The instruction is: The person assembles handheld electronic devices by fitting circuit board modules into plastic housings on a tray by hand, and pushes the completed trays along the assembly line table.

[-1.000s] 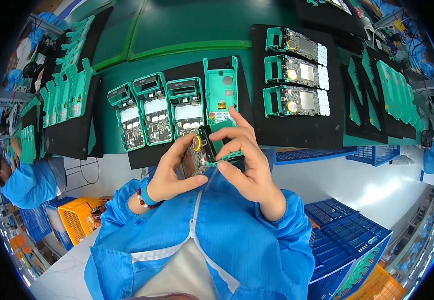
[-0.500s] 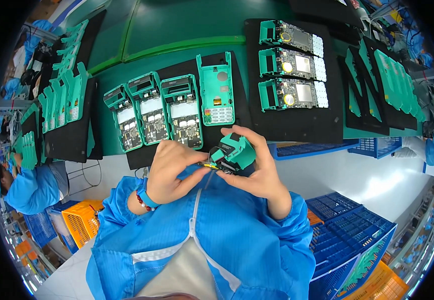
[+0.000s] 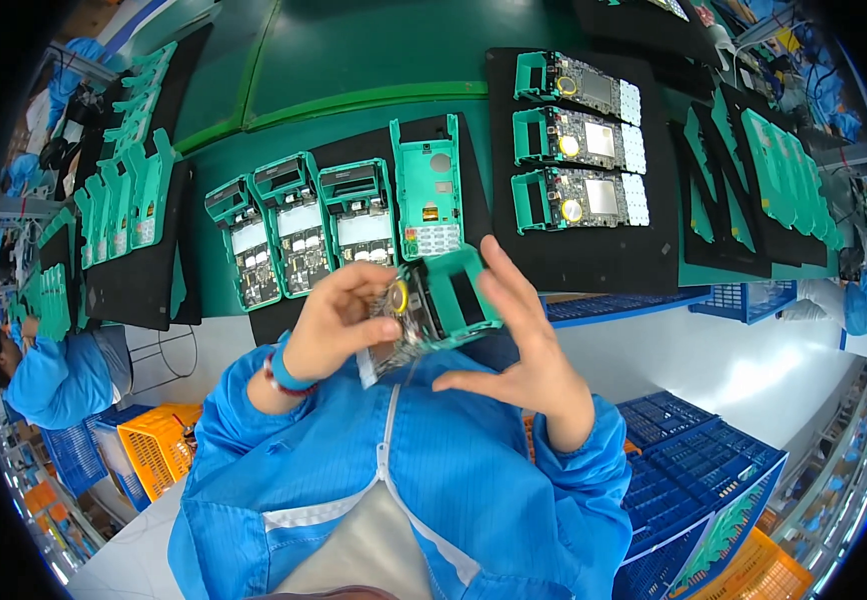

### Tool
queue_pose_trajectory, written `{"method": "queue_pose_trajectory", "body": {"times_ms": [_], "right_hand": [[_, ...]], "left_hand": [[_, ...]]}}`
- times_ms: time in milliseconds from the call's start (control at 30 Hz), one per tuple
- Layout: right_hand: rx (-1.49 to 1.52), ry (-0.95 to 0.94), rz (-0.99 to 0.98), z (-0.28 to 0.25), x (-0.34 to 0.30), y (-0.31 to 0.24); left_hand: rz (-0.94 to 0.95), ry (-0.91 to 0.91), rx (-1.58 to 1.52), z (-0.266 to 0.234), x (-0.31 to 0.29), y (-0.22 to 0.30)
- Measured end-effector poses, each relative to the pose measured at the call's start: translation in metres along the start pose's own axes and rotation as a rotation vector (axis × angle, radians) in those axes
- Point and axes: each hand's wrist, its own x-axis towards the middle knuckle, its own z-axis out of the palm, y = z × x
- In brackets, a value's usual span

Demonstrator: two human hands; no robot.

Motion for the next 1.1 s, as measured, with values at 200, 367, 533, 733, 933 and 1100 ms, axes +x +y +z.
{"method": "queue_pose_trajectory", "body": {"times_ms": [200,367,533,733,933,1100], "right_hand": [[-0.185,-0.058,-0.042,-0.029,0.035,-0.016],[-0.030,0.217,0.128,-0.035,0.057,0.000],[-0.439,0.278,0.053,-0.048,0.087,0.010],[-0.615,-0.033,0.042,-0.038,0.111,0.027],[-0.680,-0.186,0.006,-0.031,0.135,0.029],[-0.757,-0.219,-0.091,-0.029,0.142,0.033]], "left_hand": [[-0.003,-0.321,0.186,-0.007,0.026,-0.018],[0.585,0.241,1.687,-0.015,0.036,-0.034],[0.713,0.232,1.525,-0.018,0.016,-0.053],[0.835,0.252,1.524,-0.024,0.011,-0.066],[0.872,0.248,1.566,-0.028,0.010,-0.071],[0.888,0.268,1.567,-0.028,0.012,-0.071]]}}
